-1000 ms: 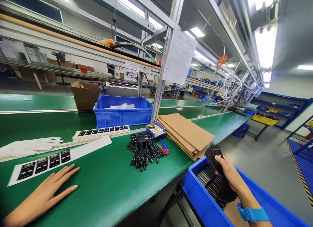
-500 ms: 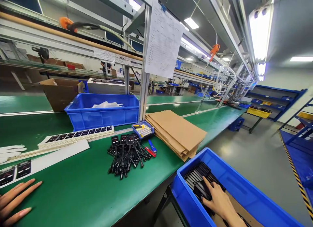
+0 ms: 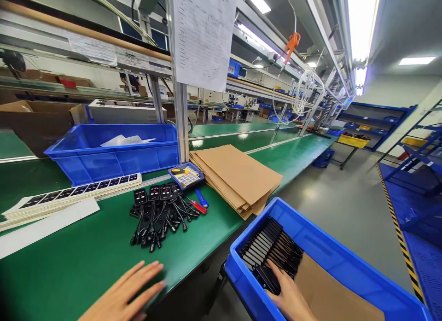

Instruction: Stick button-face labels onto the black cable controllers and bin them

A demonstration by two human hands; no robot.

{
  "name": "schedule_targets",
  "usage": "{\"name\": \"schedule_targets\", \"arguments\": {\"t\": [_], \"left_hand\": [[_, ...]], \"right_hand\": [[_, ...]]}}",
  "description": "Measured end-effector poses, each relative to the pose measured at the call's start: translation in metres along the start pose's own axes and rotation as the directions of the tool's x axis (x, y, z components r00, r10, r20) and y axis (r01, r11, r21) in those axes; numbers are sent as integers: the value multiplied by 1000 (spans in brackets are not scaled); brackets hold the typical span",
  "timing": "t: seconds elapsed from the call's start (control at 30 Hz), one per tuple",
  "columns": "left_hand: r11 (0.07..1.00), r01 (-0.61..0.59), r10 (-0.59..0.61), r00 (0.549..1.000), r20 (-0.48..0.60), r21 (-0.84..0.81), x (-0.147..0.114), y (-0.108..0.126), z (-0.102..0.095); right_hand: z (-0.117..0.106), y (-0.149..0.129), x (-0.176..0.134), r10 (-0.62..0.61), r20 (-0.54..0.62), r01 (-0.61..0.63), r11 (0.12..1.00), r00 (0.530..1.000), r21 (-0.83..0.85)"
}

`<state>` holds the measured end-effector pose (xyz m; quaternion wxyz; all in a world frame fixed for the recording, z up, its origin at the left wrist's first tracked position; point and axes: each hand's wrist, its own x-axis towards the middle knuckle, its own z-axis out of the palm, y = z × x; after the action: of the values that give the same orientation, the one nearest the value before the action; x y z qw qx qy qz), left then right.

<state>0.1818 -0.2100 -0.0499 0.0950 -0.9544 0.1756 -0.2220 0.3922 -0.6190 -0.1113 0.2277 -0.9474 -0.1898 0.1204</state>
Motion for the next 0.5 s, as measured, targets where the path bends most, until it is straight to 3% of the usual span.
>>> {"name": "schedule_targets", "arguments": {"t": [0.13,0.2,0.3,0.4,0.5], "left_hand": [[998,-33,39,993,-110,59,32,38,14],[999,6,-3,997,-77,42,34,45,20],[998,55,-55,996,66,-8,32,48,23],[997,70,-66,987,144,-17,30,48,24],[999,54,-55,987,148,8,30,49,29]], "right_hand": [[6,-7,-22,21,23,-20,999,1000,-37],[4,-10,-27,10,31,-8,997,999,-78],[-7,-12,-25,-25,-4,24,988,1000,-153],[-16,-10,-17,-179,-29,170,963,983,-209],[-13,-6,-10,-332,12,325,915,943,-240]]}}
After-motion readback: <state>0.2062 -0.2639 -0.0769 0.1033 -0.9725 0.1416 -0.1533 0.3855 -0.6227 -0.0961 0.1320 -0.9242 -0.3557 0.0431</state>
